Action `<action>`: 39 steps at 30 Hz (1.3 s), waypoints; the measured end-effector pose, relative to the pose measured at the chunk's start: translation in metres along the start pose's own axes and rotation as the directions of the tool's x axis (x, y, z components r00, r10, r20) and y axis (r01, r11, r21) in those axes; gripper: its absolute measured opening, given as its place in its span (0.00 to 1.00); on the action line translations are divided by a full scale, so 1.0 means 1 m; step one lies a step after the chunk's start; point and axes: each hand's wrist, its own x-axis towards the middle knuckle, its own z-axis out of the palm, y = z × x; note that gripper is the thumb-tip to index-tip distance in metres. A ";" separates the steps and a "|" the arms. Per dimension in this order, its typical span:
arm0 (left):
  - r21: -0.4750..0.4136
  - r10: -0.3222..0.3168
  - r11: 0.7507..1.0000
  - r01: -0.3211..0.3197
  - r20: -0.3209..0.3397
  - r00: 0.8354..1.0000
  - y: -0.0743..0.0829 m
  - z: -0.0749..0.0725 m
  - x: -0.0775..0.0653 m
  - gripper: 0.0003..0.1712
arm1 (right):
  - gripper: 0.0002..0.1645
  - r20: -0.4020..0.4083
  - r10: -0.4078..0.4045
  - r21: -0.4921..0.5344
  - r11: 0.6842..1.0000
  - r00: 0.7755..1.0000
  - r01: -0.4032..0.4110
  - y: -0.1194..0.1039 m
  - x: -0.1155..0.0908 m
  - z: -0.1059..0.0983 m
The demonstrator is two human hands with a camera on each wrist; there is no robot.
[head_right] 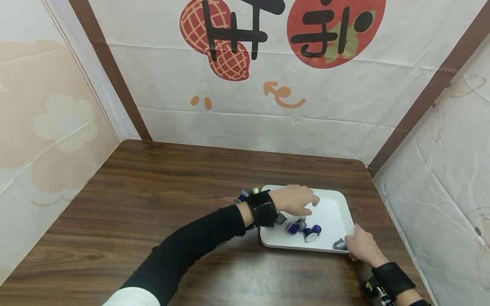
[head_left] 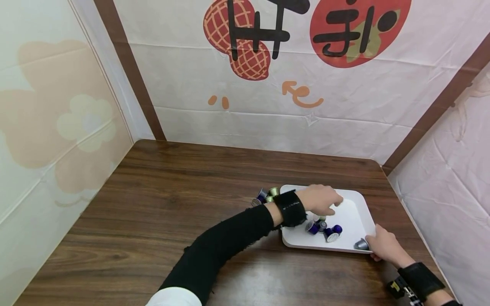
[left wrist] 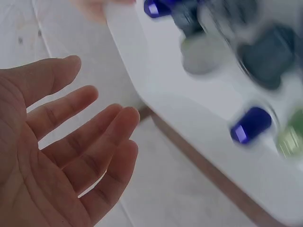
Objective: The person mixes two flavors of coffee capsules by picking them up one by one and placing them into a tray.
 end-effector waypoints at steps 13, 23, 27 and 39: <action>-0.110 -0.130 0.986 0.127 -0.020 0.991 -0.106 0.000 -0.062 0.03 | 0.24 0.000 0.007 -0.008 1.000 1.000 -0.007 -0.002 -0.003 -0.002; -0.147 -0.280 0.945 0.293 0.104 0.954 -0.142 0.021 -0.089 0.04 | 0.23 -0.008 0.007 -0.007 1.000 1.000 -0.007 -0.001 -0.002 -0.001; -0.156 -0.287 0.940 0.304 0.122 0.950 -0.144 0.029 -0.090 0.05 | 0.24 -0.013 0.004 -0.005 1.000 1.000 -0.004 0.000 -0.002 0.000; -0.161 -0.279 0.942 0.295 0.116 0.953 -0.147 0.042 -0.088 0.05 | 0.24 -0.023 -0.005 0.001 1.000 1.000 0.005 0.002 -0.001 0.002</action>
